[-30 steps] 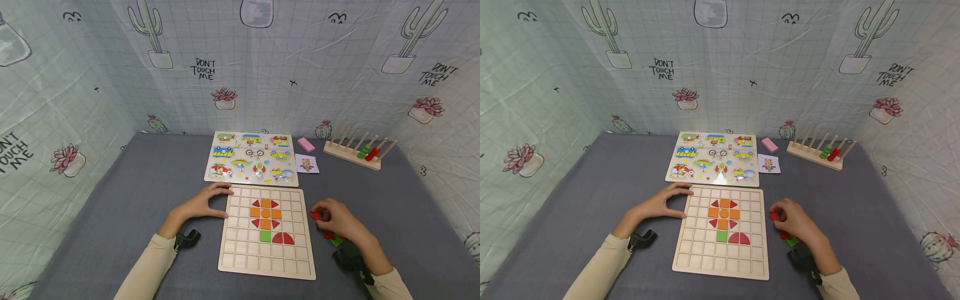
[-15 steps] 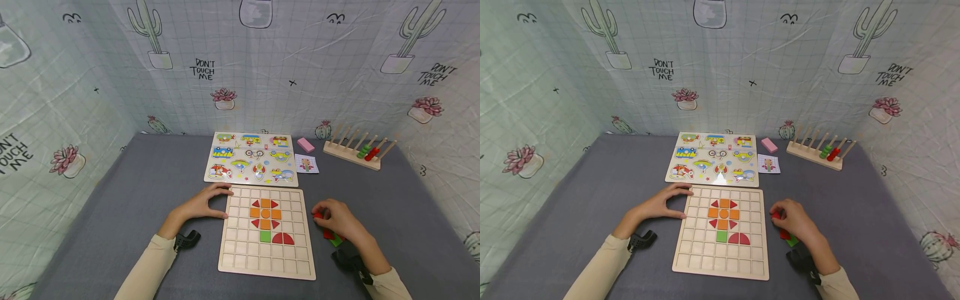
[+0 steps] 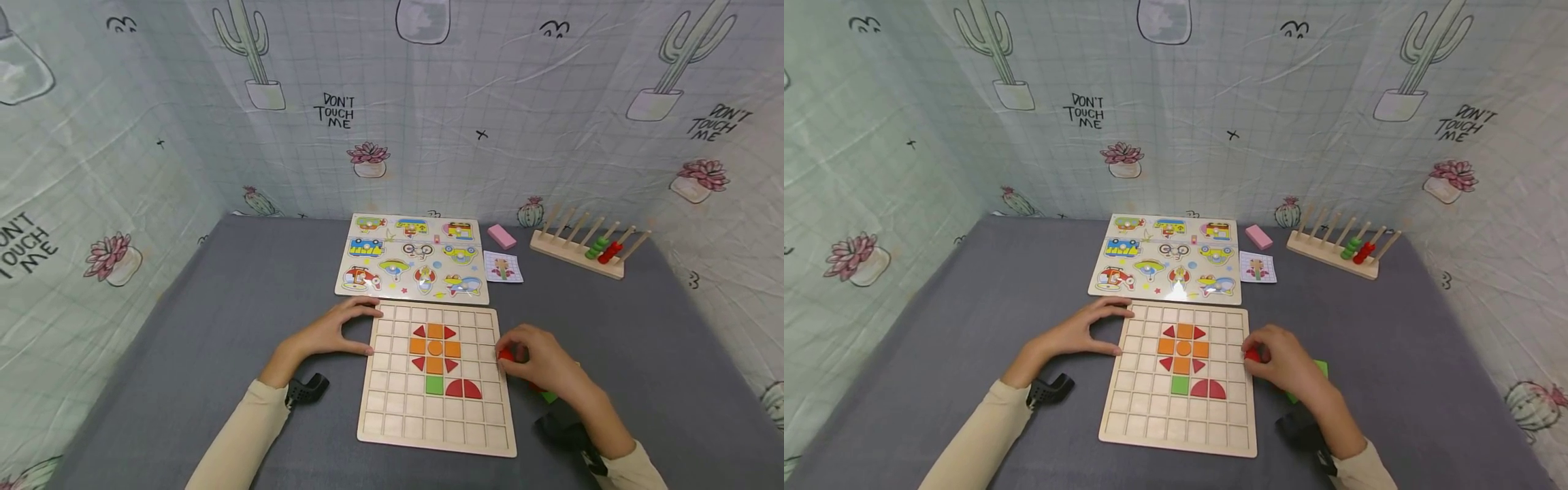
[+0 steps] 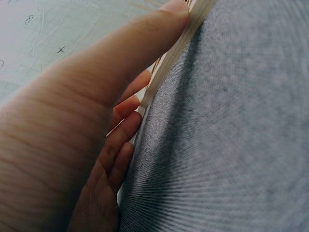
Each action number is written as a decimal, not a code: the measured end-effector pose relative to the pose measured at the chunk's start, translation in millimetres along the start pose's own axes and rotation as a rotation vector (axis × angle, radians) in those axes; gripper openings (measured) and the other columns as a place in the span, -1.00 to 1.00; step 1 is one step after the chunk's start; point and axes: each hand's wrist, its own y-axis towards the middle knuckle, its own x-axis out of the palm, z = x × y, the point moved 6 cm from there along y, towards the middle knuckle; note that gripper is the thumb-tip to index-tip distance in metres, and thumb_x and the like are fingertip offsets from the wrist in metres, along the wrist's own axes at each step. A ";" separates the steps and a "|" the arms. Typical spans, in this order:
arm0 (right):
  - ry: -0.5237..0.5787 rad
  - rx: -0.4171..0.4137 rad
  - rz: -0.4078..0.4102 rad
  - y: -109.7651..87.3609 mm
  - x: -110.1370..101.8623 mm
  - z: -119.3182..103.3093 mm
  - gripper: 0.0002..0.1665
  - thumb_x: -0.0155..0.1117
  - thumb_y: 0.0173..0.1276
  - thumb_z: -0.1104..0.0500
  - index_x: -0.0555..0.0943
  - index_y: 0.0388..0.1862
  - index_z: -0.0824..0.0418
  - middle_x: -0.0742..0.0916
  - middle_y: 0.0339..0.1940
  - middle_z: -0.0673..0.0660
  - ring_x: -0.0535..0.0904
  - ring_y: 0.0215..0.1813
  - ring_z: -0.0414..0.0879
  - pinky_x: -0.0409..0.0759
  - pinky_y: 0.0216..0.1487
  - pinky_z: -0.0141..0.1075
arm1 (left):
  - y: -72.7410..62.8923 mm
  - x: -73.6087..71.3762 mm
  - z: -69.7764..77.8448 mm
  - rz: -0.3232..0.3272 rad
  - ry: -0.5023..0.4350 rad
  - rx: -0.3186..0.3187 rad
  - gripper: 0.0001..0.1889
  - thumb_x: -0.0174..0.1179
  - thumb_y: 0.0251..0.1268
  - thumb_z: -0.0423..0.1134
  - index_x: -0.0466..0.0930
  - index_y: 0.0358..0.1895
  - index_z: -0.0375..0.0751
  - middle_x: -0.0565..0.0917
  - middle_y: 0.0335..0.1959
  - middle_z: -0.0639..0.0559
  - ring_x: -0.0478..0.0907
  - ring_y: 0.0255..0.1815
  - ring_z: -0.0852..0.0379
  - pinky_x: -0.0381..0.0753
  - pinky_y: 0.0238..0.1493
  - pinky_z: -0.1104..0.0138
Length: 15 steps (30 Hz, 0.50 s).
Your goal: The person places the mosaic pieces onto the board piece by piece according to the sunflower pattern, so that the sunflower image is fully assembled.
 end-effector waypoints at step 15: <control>0.064 -0.131 -0.142 10.2 44.4 -56.1 -0.84 0.43 0.14 0.37 0.68 -0.32 0.17 0.58 -0.33 -0.03 0.41 -0.40 -0.22 0.45 -0.44 -0.44 | 0.4 0.1 -0.4 -0.004 0.007 0.008 -0.31 0.52 0.00 -0.09 0.51 0.28 -0.02 0.30 0.43 0.02 0.18 0.46 -0.03 0.15 0.41 -0.06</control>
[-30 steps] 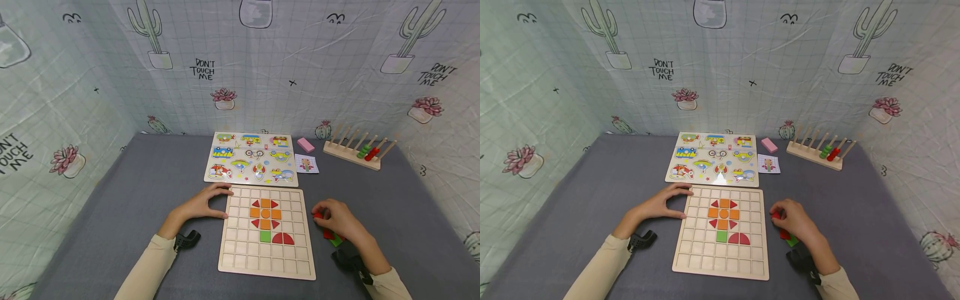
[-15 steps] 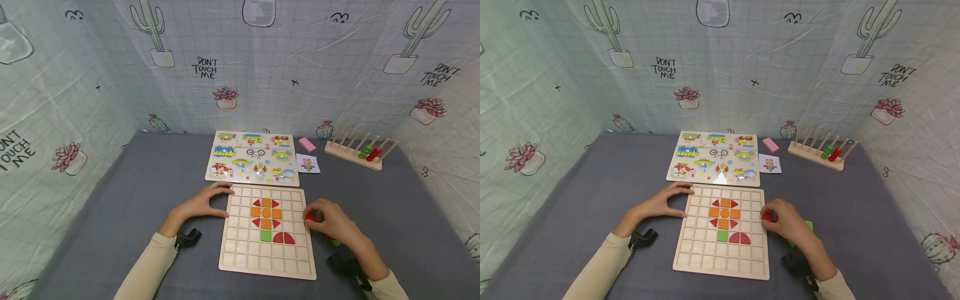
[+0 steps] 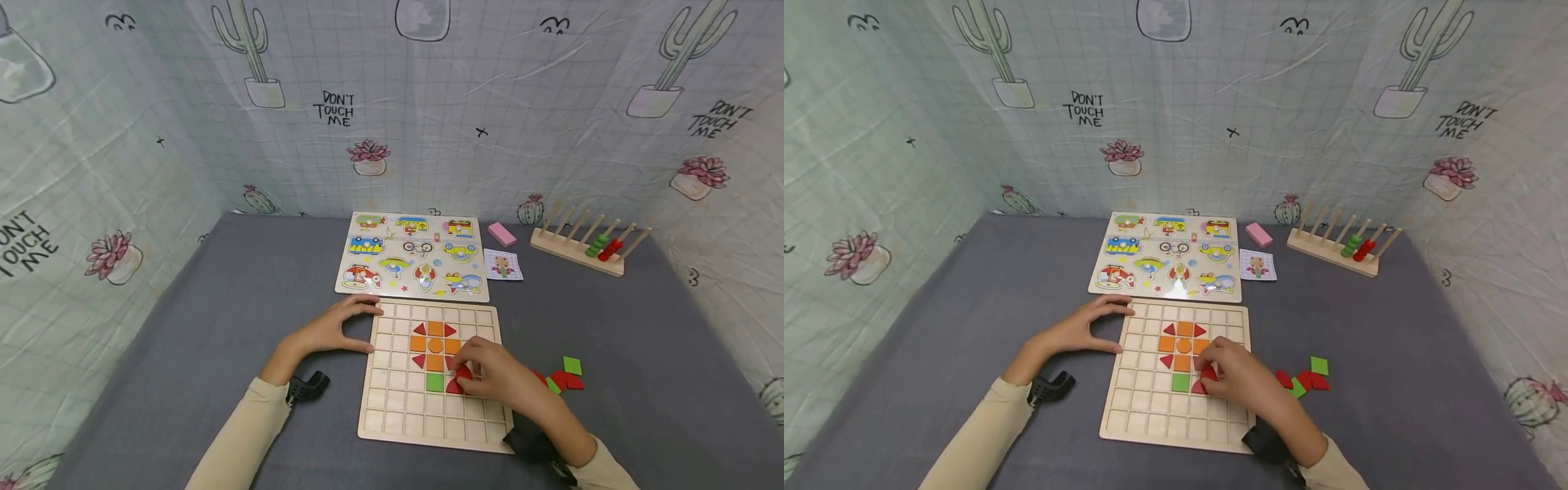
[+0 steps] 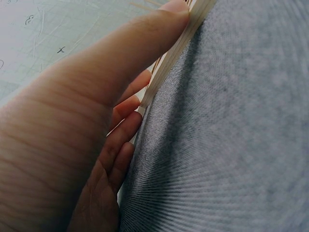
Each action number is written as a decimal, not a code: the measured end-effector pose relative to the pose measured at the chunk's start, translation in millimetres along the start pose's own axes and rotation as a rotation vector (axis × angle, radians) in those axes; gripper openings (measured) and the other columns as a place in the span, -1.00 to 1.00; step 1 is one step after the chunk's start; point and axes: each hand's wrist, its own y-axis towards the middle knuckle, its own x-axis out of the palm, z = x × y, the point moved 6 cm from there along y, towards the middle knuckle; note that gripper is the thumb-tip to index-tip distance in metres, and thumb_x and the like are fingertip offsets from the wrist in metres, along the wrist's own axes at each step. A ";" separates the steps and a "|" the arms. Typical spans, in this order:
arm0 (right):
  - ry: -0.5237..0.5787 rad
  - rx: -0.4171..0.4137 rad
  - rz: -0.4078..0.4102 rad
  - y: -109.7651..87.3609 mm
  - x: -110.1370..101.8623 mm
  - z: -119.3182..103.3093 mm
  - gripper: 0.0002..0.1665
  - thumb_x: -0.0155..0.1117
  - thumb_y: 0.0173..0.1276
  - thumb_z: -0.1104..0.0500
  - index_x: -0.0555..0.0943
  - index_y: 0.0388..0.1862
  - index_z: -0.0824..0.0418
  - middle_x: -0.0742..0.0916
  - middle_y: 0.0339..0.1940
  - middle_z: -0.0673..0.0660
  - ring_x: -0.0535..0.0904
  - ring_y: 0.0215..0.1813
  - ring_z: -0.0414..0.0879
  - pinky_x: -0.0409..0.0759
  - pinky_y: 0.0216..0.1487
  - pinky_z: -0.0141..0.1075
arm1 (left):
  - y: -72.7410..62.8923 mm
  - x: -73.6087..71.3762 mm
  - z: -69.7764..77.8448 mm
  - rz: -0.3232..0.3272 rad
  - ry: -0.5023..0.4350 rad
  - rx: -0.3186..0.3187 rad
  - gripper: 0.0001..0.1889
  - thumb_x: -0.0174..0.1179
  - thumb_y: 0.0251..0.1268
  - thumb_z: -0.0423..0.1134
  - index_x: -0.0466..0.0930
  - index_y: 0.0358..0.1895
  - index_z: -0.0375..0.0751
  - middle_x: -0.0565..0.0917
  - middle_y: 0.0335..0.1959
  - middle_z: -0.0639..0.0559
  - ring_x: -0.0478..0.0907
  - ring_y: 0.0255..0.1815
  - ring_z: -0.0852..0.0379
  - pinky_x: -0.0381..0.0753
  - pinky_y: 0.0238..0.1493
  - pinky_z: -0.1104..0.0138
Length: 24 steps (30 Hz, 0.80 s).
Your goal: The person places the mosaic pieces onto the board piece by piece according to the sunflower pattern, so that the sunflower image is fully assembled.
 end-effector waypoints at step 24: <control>-0.089 -0.088 -0.097 30.3 45.1 -32.7 -0.91 0.40 0.24 0.24 0.70 -0.26 0.11 0.59 -0.26 -0.05 0.46 -0.26 -0.20 0.51 -0.22 -0.41 | 0.8 0.3 -1.0 0.006 -0.003 -0.004 -0.31 0.52 0.01 -0.10 0.51 0.28 -0.06 0.31 0.42 -0.02 0.18 0.46 -0.06 0.15 0.41 -0.06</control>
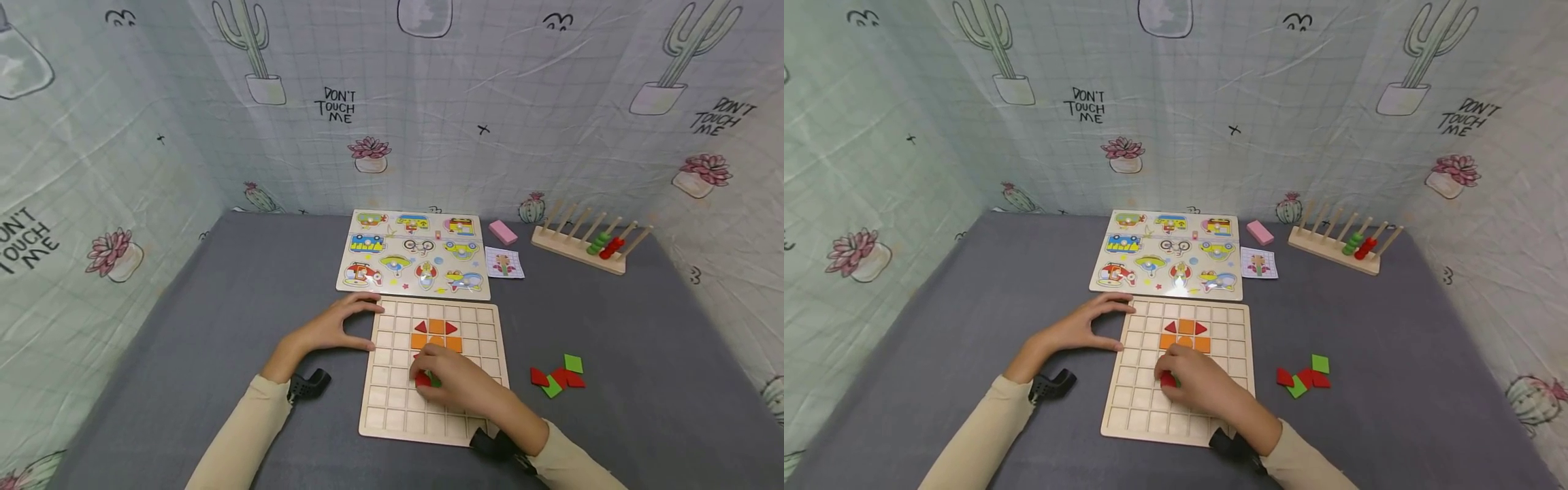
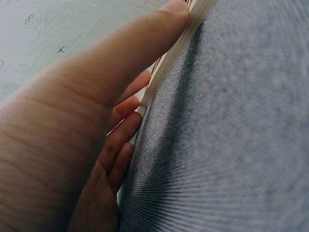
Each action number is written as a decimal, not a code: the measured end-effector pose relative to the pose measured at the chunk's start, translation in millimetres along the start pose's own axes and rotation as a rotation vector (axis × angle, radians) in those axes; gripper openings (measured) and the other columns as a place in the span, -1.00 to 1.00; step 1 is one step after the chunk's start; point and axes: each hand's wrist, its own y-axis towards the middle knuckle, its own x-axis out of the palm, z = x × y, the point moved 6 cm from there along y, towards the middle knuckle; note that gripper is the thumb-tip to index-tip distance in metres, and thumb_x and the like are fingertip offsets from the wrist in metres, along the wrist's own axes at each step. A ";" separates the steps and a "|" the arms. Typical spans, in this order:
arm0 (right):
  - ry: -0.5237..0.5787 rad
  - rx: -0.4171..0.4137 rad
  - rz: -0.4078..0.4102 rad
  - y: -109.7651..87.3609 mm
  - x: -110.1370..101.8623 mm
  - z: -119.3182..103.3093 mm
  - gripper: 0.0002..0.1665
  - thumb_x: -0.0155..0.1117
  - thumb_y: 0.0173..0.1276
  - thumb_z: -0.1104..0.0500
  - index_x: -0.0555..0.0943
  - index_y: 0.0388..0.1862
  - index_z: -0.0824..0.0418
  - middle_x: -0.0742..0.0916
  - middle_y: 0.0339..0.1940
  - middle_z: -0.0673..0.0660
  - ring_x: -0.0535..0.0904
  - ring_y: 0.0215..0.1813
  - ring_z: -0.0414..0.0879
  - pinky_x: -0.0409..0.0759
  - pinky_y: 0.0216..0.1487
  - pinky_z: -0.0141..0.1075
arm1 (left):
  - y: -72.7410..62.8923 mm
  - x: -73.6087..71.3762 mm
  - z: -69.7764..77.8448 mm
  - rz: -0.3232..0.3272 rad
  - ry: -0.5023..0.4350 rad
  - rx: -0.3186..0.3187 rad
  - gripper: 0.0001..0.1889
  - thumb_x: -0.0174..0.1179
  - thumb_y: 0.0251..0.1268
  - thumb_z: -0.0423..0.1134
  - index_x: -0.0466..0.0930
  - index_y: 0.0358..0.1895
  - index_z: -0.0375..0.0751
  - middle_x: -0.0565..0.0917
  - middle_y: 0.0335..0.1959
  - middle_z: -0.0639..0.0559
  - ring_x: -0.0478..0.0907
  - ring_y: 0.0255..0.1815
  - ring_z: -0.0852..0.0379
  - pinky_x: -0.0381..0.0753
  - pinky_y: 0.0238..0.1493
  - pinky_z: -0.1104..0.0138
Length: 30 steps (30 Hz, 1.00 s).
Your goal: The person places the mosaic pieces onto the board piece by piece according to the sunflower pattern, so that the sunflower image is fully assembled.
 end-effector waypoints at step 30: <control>0.038 0.065 0.049 -2.1 -11.5 5.3 -0.92 0.43 0.20 0.28 0.70 -0.39 0.12 0.63 -0.33 -0.07 0.48 -0.30 -0.21 0.53 -0.27 -0.40 | -1.7 -3.6 5.8 0.033 0.034 0.075 -0.33 0.50 0.01 -0.01 0.53 0.24 -0.11 0.35 0.37 -0.06 0.25 0.40 -0.12 0.23 0.32 -0.13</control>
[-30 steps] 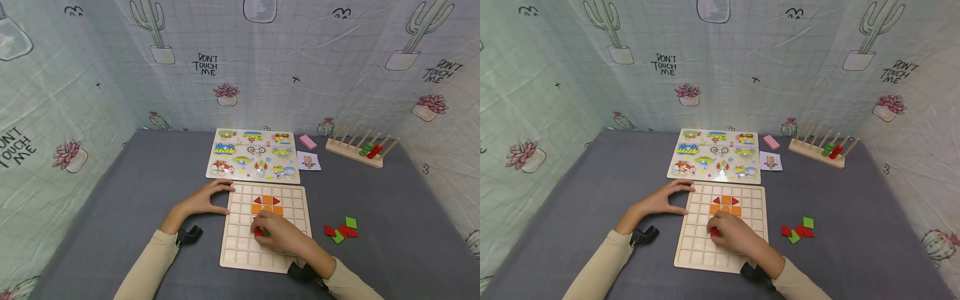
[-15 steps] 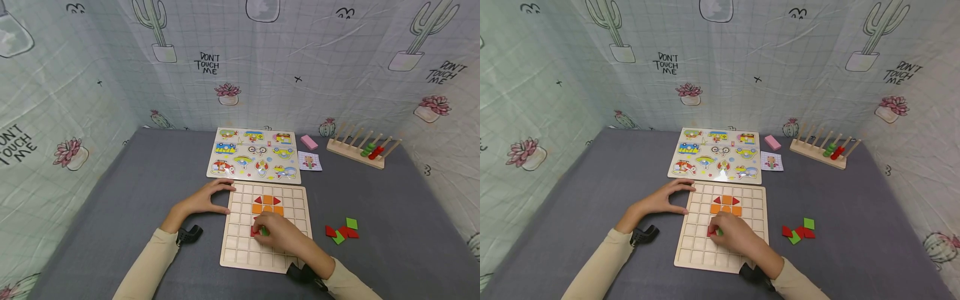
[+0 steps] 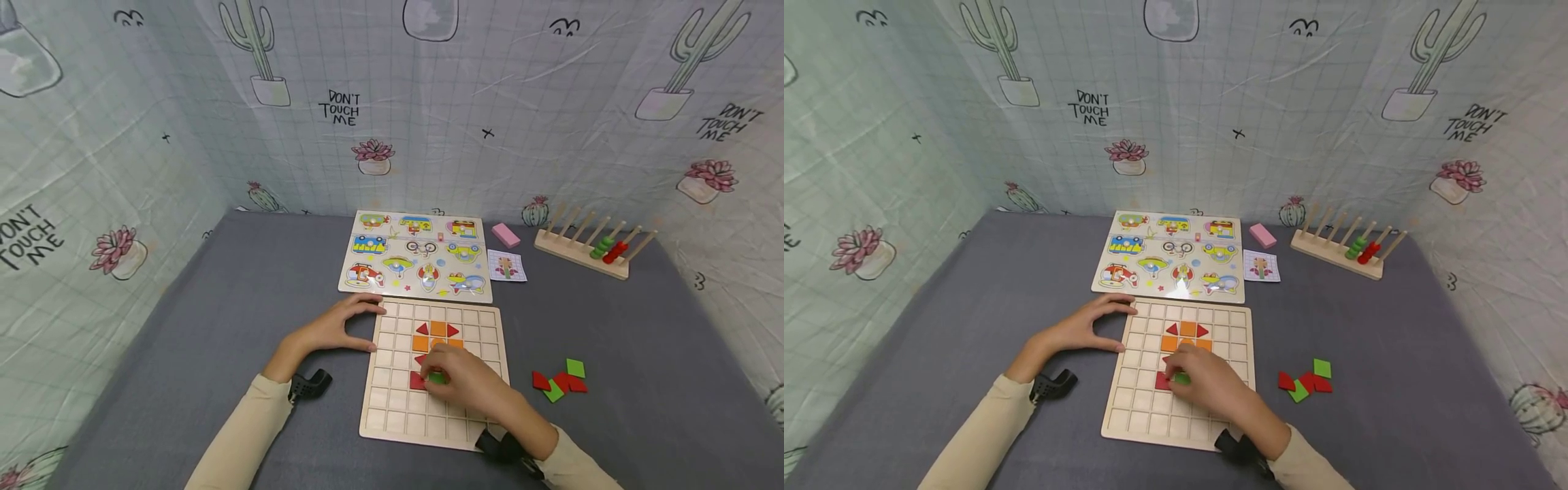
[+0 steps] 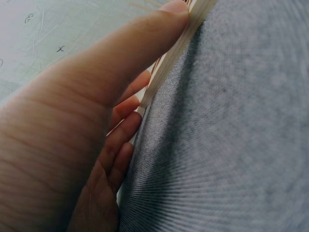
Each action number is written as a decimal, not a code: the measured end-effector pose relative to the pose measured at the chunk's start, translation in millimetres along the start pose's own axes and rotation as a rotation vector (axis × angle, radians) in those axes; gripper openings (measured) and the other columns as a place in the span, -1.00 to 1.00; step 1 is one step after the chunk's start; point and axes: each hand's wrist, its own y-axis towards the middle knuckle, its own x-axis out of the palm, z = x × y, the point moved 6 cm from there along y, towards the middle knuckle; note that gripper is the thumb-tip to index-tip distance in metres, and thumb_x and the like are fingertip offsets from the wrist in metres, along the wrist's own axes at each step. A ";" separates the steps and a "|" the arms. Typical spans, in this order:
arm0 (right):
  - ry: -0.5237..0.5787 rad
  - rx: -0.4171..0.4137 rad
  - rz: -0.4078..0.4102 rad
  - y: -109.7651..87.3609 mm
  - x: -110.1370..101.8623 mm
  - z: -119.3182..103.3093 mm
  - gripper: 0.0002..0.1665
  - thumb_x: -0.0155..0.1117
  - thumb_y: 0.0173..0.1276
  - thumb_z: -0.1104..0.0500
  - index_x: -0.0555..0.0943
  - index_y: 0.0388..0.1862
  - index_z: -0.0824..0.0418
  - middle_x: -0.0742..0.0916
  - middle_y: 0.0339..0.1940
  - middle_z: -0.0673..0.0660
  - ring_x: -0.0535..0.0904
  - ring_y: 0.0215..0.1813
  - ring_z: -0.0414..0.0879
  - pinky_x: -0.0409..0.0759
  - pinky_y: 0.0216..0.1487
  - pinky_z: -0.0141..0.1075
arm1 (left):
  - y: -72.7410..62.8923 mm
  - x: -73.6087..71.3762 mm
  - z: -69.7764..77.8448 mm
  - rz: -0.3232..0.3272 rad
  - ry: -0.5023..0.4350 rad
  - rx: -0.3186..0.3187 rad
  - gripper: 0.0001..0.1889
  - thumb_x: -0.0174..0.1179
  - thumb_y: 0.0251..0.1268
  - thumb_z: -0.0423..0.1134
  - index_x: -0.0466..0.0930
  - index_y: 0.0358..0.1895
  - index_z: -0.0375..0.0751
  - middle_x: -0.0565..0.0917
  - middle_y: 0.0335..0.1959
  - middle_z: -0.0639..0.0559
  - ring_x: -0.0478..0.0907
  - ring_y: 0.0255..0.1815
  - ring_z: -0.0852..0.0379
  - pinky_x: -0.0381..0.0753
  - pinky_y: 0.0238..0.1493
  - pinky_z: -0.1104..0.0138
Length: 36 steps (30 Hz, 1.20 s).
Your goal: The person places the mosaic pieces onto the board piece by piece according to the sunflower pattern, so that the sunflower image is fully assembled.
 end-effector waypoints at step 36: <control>0.003 0.198 0.066 -66.8 -63.4 82.9 -0.83 0.49 0.15 0.23 0.67 -0.30 0.20 0.61 -0.38 -0.04 0.32 -0.50 -0.29 0.38 -0.50 -0.38 | 0.8 1.7 -5.8 -0.043 -0.035 -0.092 -0.31 0.52 0.00 -0.08 0.51 0.28 -0.03 0.30 0.43 0.02 0.16 0.47 -0.04 0.13 0.41 -0.08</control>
